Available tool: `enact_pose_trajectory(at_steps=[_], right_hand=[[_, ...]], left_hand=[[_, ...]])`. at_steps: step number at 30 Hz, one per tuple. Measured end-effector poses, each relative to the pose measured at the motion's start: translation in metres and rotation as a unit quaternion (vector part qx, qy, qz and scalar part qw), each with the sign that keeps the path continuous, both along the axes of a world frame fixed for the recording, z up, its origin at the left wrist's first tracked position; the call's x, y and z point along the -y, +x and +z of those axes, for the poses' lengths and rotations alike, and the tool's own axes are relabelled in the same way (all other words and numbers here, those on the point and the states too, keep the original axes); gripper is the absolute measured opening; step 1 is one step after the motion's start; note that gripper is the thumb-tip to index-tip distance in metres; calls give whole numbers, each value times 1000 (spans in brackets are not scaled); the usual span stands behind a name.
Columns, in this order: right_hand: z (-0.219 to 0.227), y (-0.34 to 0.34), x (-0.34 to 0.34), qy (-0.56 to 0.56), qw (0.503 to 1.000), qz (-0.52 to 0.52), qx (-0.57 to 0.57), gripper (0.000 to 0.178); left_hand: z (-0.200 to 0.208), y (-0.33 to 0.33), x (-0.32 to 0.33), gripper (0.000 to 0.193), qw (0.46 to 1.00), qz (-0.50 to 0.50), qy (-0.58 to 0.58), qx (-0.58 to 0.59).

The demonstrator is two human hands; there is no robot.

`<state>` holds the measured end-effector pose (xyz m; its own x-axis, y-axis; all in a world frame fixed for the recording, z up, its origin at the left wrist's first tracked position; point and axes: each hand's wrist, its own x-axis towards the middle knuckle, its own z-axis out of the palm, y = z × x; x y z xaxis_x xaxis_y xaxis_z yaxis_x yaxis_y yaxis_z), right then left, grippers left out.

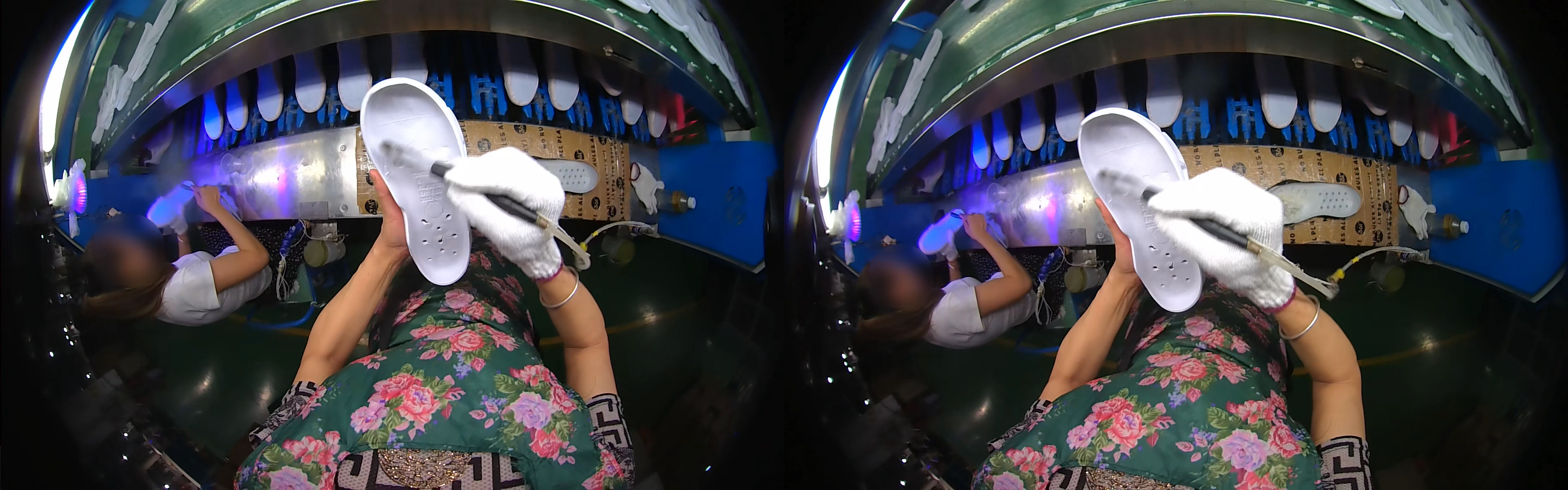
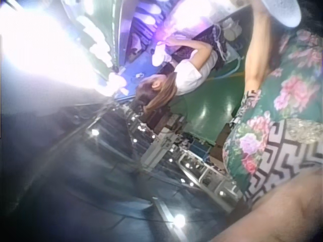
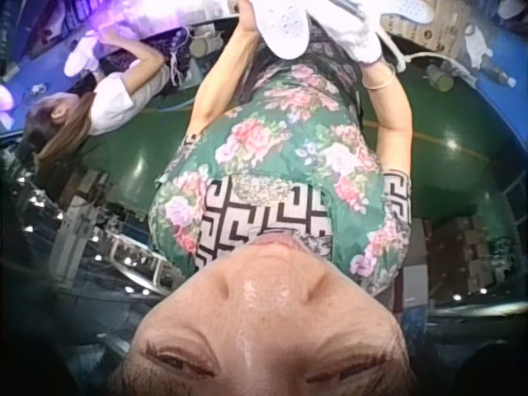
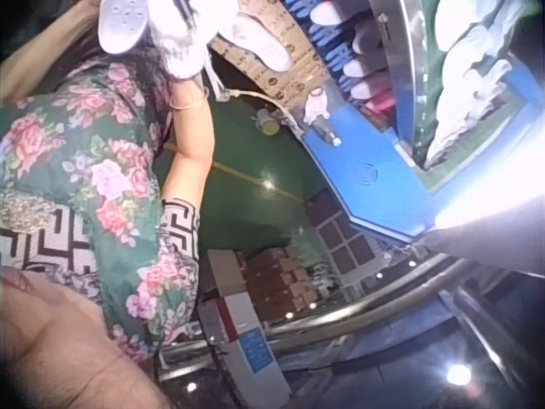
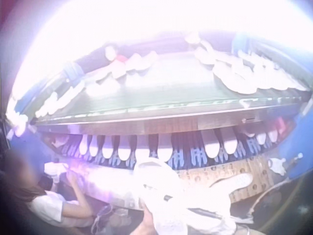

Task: The person picks up white shoe insoles from a conveyor belt, applies a liquid coating to the underside using a brush, and then places the finished insoles onto a higher conveyor track.

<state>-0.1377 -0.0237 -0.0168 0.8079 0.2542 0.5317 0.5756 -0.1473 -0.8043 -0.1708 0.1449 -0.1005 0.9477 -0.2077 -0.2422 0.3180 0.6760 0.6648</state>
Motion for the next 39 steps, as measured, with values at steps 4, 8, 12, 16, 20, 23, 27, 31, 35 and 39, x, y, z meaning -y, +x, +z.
enact_pose_trajectory(at_steps=[4, 8, 12, 16, 20, 23, 27, 31, 35, 39], right_hand=[[-7, -9, -5, -89, 993, 44, 68, 24], [-4, -12, -6, 8, 992, 121, -30, 23], [-13, -5, -3, -17, 999, 23, 21, 24], [-22, -23, -14, -56, 994, 77, 48, 25], [-22, -14, -11, 23, 996, 77, -30, 25], [-24, -19, -15, -57, 994, 55, 70, 28], [-20, -24, -15, 18, 992, 125, -2, 28], [-24, -16, -11, -11, 998, 57, 2, 24], [-24, -27, -15, 14, 990, 137, -31, 22], [-25, -18, -12, 37, 995, 75, -56, 19]], left_hand=[[0, 9, -7, 102, 999, -35, 11, -1], [-22, 10, -24, 112, 981, -23, -193, 17], [-16, 19, -19, 102, 991, 80, -104, -34], [-27, 26, -25, 121, 974, -95, -203, 43], [-22, 32, -28, 126, 965, -48, -257, 32], [-27, 44, -30, 126, 958, -55, -276, 58], [-25, 50, -31, 121, 955, -28, -289, 55], [-22, 62, -32, 119, 957, -26, -278, 79], [-20, 74, -41, 122, 958, -84, -251, 105], [-5, 78, -39, 124, 960, -100, -244, 90]])
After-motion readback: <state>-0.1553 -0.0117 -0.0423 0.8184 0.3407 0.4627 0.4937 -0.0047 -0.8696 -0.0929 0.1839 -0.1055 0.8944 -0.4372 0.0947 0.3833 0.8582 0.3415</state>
